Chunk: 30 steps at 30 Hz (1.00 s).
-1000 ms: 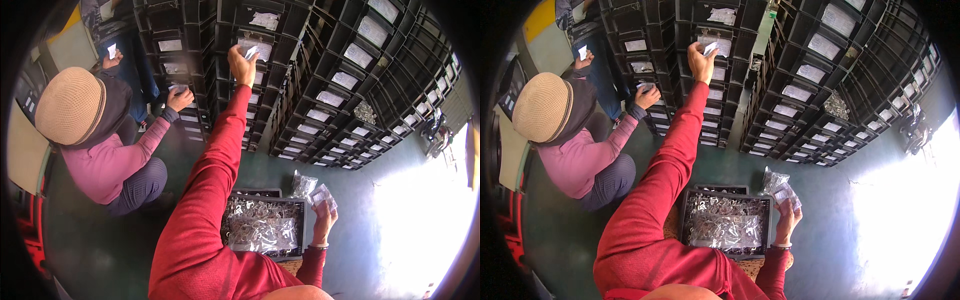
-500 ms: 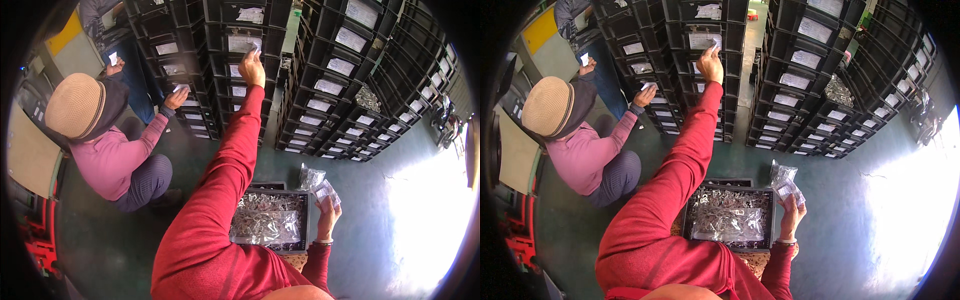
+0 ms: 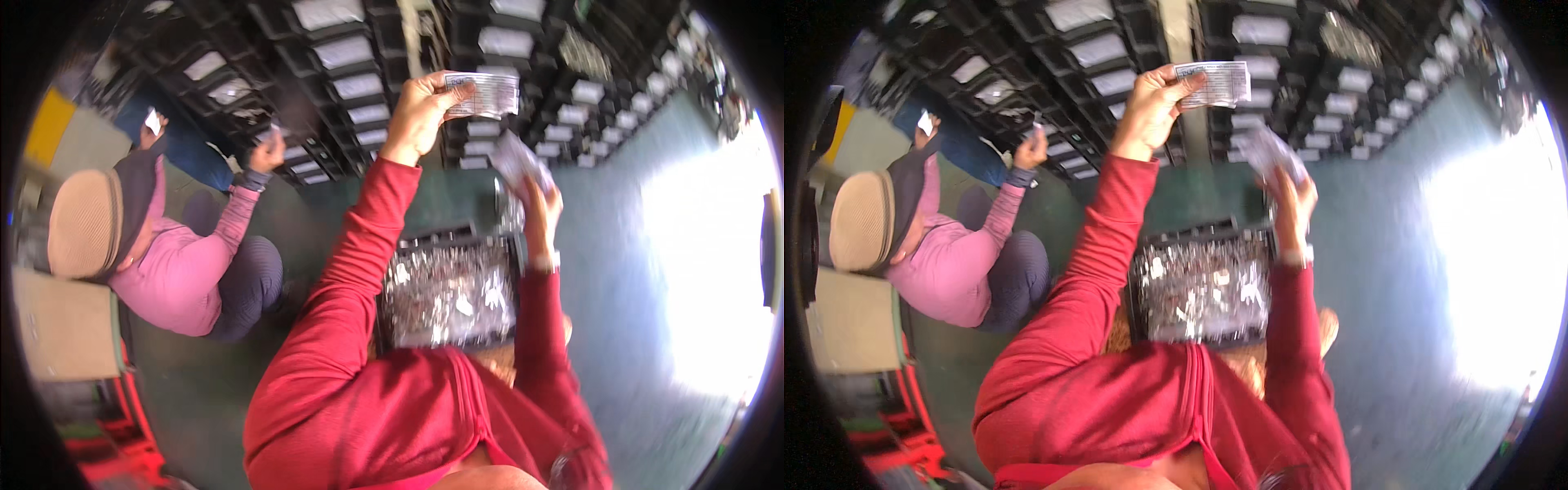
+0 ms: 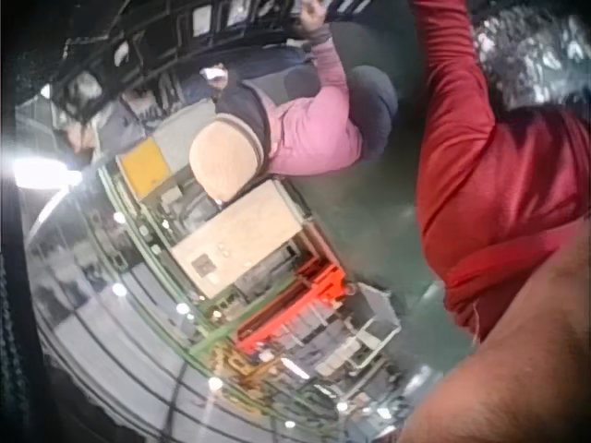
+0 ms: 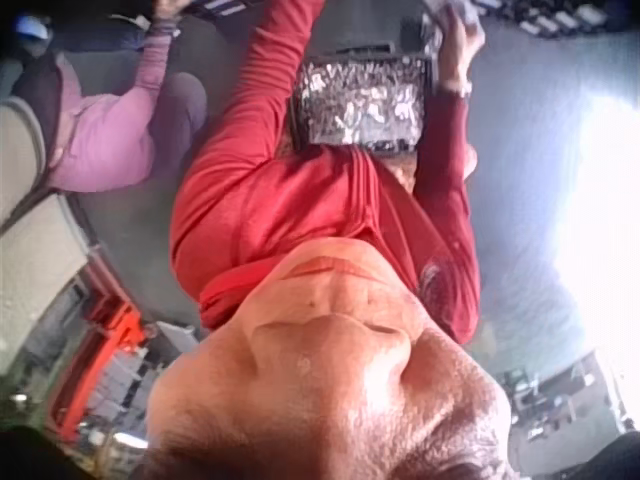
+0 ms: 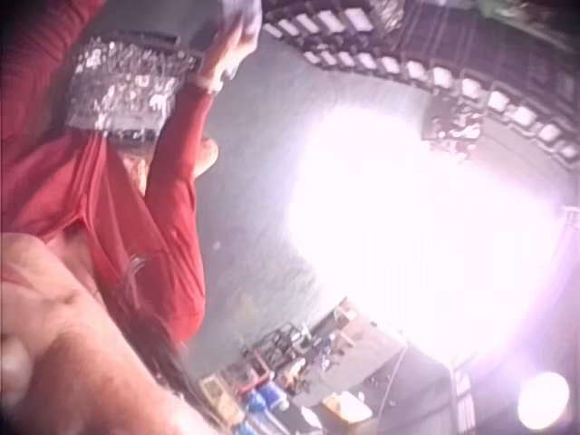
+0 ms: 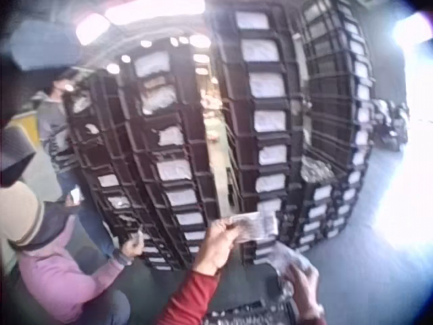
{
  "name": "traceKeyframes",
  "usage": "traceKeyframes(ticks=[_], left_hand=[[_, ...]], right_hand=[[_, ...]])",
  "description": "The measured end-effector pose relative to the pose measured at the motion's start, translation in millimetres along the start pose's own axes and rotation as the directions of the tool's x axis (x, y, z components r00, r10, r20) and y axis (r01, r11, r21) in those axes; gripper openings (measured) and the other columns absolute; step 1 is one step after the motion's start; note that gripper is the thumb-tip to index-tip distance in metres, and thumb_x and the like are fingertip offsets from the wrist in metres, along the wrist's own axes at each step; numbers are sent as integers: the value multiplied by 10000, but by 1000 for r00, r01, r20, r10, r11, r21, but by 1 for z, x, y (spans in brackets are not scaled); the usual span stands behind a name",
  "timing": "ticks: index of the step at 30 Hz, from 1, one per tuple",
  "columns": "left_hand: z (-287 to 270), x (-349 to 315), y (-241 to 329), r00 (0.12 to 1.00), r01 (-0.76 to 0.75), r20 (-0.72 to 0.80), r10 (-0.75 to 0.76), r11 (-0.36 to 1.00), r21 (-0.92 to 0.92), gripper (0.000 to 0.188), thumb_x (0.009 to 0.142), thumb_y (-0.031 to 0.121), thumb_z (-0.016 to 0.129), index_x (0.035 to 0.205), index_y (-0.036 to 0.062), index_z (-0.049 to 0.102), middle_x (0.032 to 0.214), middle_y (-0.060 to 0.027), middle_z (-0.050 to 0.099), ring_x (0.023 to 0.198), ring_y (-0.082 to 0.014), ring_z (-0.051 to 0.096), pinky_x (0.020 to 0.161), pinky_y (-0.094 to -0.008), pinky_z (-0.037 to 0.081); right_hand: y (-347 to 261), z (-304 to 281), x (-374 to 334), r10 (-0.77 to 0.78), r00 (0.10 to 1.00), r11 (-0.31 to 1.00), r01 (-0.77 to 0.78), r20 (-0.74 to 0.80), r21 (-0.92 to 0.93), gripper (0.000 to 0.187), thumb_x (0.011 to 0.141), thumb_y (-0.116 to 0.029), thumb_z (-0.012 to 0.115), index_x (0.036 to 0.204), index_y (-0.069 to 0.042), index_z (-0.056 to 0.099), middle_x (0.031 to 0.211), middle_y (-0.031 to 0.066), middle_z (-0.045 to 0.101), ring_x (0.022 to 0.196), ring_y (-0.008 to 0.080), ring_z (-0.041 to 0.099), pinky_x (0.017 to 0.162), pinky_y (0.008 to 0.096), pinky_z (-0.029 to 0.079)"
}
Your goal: The person separates paper label slips from a stack and inserts them into the label slots on the sides of stacked plastic crates by hand.
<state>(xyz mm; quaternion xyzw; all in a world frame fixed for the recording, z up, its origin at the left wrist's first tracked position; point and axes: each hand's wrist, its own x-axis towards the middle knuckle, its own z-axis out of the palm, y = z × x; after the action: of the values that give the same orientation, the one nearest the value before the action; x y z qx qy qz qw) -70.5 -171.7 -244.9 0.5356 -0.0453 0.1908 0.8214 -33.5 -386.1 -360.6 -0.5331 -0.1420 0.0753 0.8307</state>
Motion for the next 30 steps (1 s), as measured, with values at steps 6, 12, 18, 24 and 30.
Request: traceKeyframes(ticks=[6, 12, 18, 24, 30], left_hand=[[-3, -34, -45, 983, 127, 90, -157, 953, 275, 170, 764, 101, 700, 891, 1, 648, 837, -60, 667, 742, -91, 610, 666, -236, 501], [-15, -44, -54, 985, -72, -33, 167, 583, 809, 262, 671, 214, 769, 798, 13, 656, 709, -111, 663, 597, -146, 633, 543, -268, 476], [-21, -58, -45, 940, -133, 20, 341, 310, 941, 212, 685, 178, 731, 786, 21, 630, 683, -134, 620, 608, -255, 623, 536, -334, 462], [-49, -58, -62, 933, 1, -219, 285, 608, 794, 246, 720, 210, 716, 898, 64, 630, 691, -56, 648, 593, -199, 623, 547, -304, 470], [-190, 16, -29, 432, -39, -337, 836, 391, 920, 177, 752, 164, 703, 885, 61, 647, 778, -61, 626, 659, -145, 580, 608, -275, 467]], right_hand=[[6, 33, 21, 1, 980, 998, -13, 198, 56, 311, 888, -165, 521, 1104, 59, 536, 1004, 136, 611, 827, 186, 626, 705, 309, 554], [-5, 50, 1, 182, 965, 950, -222, 190, 219, 440, 914, -313, 479, 1092, 88, 518, 979, 159, 621, 820, 226, 643, 672, 367, 568], [-9, 79, -4, 283, 930, 958, -285, 233, -25, 368, 840, -283, 593, 1013, 40, 566, 826, 100, 624, 689, 194, 633, 604, 300, 536], [19, 65, -12, 229, 959, 971, -237, 164, 33, 245, 806, -115, 576, 1006, 27, 571, 858, 92, 632, 672, 170, 632, 562, 273, 534], [18, 37, -39, 241, 954, 961, -209, 179, -180, 235, 820, -122, 567, 993, 38, 571, 838, 82, 628, 653, 148, 609, 594, 266, 509]])
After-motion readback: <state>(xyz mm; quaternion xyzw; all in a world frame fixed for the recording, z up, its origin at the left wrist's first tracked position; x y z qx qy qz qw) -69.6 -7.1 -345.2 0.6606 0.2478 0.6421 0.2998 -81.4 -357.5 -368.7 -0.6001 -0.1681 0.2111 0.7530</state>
